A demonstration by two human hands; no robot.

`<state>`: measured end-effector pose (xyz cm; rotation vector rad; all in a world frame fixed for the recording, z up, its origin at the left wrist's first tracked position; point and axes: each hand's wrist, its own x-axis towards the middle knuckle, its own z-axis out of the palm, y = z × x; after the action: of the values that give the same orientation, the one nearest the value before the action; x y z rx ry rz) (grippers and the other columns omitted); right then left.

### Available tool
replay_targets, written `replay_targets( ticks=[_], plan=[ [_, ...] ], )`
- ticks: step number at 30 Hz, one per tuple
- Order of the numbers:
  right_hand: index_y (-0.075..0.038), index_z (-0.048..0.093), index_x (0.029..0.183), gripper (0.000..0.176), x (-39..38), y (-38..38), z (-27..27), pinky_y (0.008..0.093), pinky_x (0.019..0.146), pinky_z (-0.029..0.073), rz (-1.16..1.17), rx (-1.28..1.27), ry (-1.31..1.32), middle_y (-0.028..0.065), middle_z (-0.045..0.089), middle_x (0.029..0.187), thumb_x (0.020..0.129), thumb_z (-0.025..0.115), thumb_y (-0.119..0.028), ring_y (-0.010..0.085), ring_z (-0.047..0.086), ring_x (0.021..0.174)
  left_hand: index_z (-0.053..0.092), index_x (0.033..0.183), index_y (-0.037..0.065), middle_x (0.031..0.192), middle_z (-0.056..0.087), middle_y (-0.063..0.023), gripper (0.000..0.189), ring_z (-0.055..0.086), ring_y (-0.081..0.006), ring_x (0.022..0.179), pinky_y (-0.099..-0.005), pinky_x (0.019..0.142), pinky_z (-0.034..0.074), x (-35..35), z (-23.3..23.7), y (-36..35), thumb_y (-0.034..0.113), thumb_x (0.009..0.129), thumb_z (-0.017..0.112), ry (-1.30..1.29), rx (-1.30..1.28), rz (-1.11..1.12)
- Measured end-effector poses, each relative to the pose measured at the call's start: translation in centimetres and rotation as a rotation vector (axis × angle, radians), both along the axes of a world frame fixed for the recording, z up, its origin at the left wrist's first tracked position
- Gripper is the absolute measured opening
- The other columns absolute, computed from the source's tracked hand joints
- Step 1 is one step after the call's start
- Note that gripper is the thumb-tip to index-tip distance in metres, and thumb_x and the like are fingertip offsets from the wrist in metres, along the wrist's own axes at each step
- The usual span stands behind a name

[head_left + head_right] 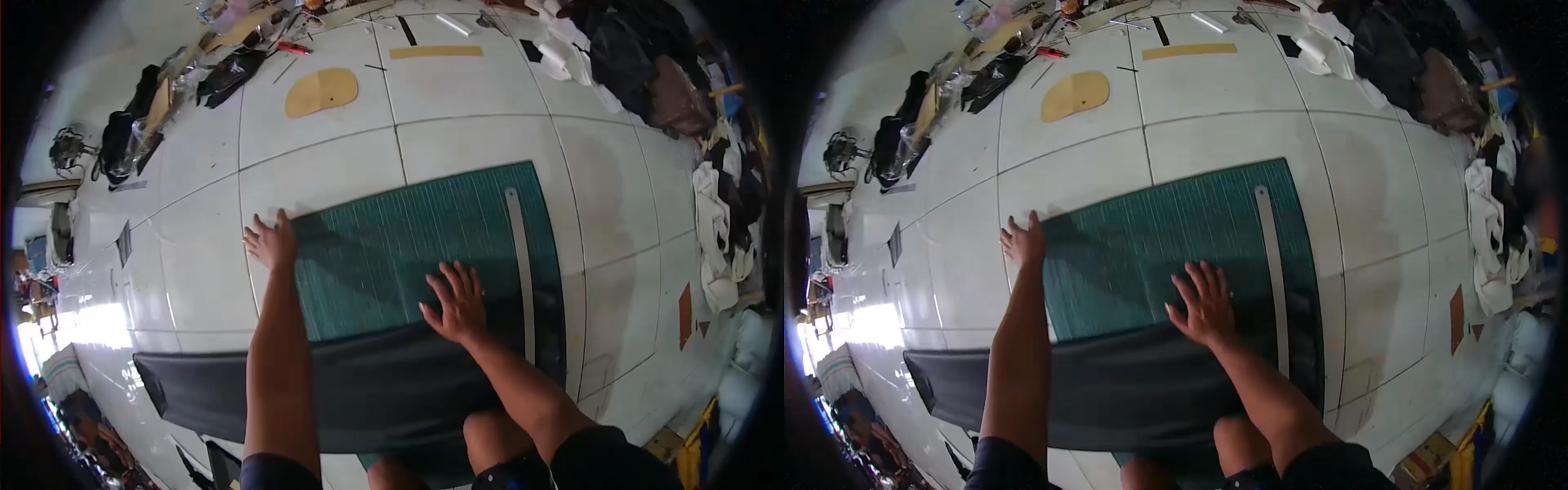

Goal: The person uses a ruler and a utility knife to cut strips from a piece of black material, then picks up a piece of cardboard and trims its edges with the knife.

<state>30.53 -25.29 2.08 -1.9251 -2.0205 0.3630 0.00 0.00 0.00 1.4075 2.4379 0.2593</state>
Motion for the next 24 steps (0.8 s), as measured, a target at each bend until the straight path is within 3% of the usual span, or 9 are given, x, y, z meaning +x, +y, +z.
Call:
replay_targets(
  ticks=[2, 3, 9, 11, 15, 17, 19, 20, 24],
  plan=[
    [-0.017, 0.055, 0.135, 0.056, 0.6, -4.5, 3.3, 0.064, 0.111, 0.028, 0.011, -0.079, -0.013, 0.0148, 0.04, 0.147, 0.089, 0.062, -0.049, 0.0413, 0.036, 0.138, 0.022, 0.156, 0.008, 0.16, 0.012, -0.0289, 0.092, 0.009, -0.0441, 0.149, -0.057, 0.12, 0.008, 5.1, 0.8, -2.6, 0.068, 0.091, 0.045, 0.048, -0.051, 0.19],
    [-0.017, 0.056, 0.134, 0.055, -1.6, 5.5, -1.3, 0.0643, 0.11, 0.028, 0.016, -0.029, 0.024, 0.0146, 0.041, 0.145, 0.089, 0.062, -0.049, 0.0409, 0.037, 0.137, 0.022, 0.156, 0.007, 0.16, 0.012, -0.0293, 0.092, 0.009, -0.0445, 0.149, -0.0568, 0.12, 0.008, 3.5, -1.1, 7.8, 0.068, 0.091, 0.045, 0.131, 0.038, 0.204],
    [-0.016, 0.059, 0.126, 0.051, -0.7, 5.0, 0.2, 0.0662, 0.106, 0.029, 0.002, -0.215, -0.022, 0.0135, 0.043, 0.139, 0.086, 0.067, -0.046, 0.0403, 0.038, 0.132, 0.021, 0.156, 0.006, 0.16, 0.012, -0.03, 0.09, 0.007, -0.0441, 0.15, -0.0562, 0.12, 0.005, 4.9, -3.1, 5.2, 0.063, 0.092, 0.046, 0.176, -0.007, 0.194],
    [-0.015, 0.06, 0.122, 0.047, -0.8, 5.6, 0.2, 0.064, 0.105, 0.029, 0.024, -0.099, -0.018, 0.0157, 0.043, 0.136, 0.086, 0.068, -0.043, 0.0393, 0.041, 0.127, 0.018, 0.156, 0.006, 0.16, 0.011, -0.0289, 0.088, 0.005, -0.0421, 0.15, -0.0553, 0.12, 0.003, 5.2, -2.6, 5.7, 0.061, 0.094, 0.045, 0.19, -0.075, 0.197],
    [-0.01, 0.06, 0.113, 0.041, -1.0, 10.4, 3.3, 0.0583, 0.097, 0.035, -0.042, -0.187, 0.056, 0.0153, 0.051, 0.122, 0.085, 0.069, -0.04, 0.0351, 0.048, 0.115, 0.015, 0.156, 0.005, 0.161, 0.007, -0.0282, 0.088, 0.002, -0.0426, 0.15, -0.0553, 0.12, 0.002, 5.3, -1.1, 6.3, 0.058, 0.093, 0.047, 0.169, -0.114, 0.183],
    [-0.009, 0.06, 0.109, 0.036, -0.3, 17.8, 3.7, 0.0537, 0.091, 0.039, -0.065, -0.153, 0.085, 0.0148, 0.056, 0.112, 0.085, 0.07, -0.034, 0.0344, 0.053, 0.106, 0.014, 0.156, 0.006, 0.161, 0.004, -0.0274, 0.089, 0.0, -0.0426, 0.15, -0.0552, 0.121, 0.001, 5.4, -0.3, 6.9, 0.057, 0.092, 0.048, 0.146, -0.183, 0.2],
    [-0.006, 0.061, 0.107, 0.03, 0.0, 27.8, 1.4, 0.0481, 0.084, 0.042, 0.004, 0.016, 0.254, 0.0142, 0.061, 0.101, 0.085, 0.07, -0.024, 0.035, 0.058, 0.096, 0.014, 0.156, 0.006, 0.162, 0.004, -0.027, 0.09, -0.001, -0.042, 0.151, -0.0548, 0.121, 0.0, 5.5, -0.3, 6.9, 0.058, 0.092, 0.048, 0.124, -0.19, 0.204],
    [-0.006, 0.061, 0.106, 0.023, -0.7, 34.0, 1.8, 0.044, 0.081, 0.045, 0.024, 0.135, 0.2, 0.0145, 0.062, 0.098, 0.086, 0.069, -0.016, 0.0349, 0.06, 0.091, 0.014, 0.156, 0.006, 0.162, 0.004, -0.0269, 0.09, -0.001, -0.0419, 0.151, -0.0548, 0.121, 0.0, 5.5, -0.4, 6.7, 0.058, 0.092, 0.047, 0.13, -0.192, 0.199],
    [-0.006, 0.061, 0.107, 0.028, -3.7, 56.3, -1.5, 0.0484, 0.072, 0.047, 0.104, 0.352, 0.143, 0.0131, 0.061, 0.093, 0.087, 0.068, -0.023, 0.0354, 0.06, 0.085, 0.015, 0.156, 0.004, 0.161, 0.005, -0.0279, 0.09, -0.002, -0.0424, 0.15, -0.0557, 0.12, -0.002, 5.5, -0.4, 7.4, 0.06, 0.091, 0.045, 0.115, -0.179, 0.193]
  ],
)
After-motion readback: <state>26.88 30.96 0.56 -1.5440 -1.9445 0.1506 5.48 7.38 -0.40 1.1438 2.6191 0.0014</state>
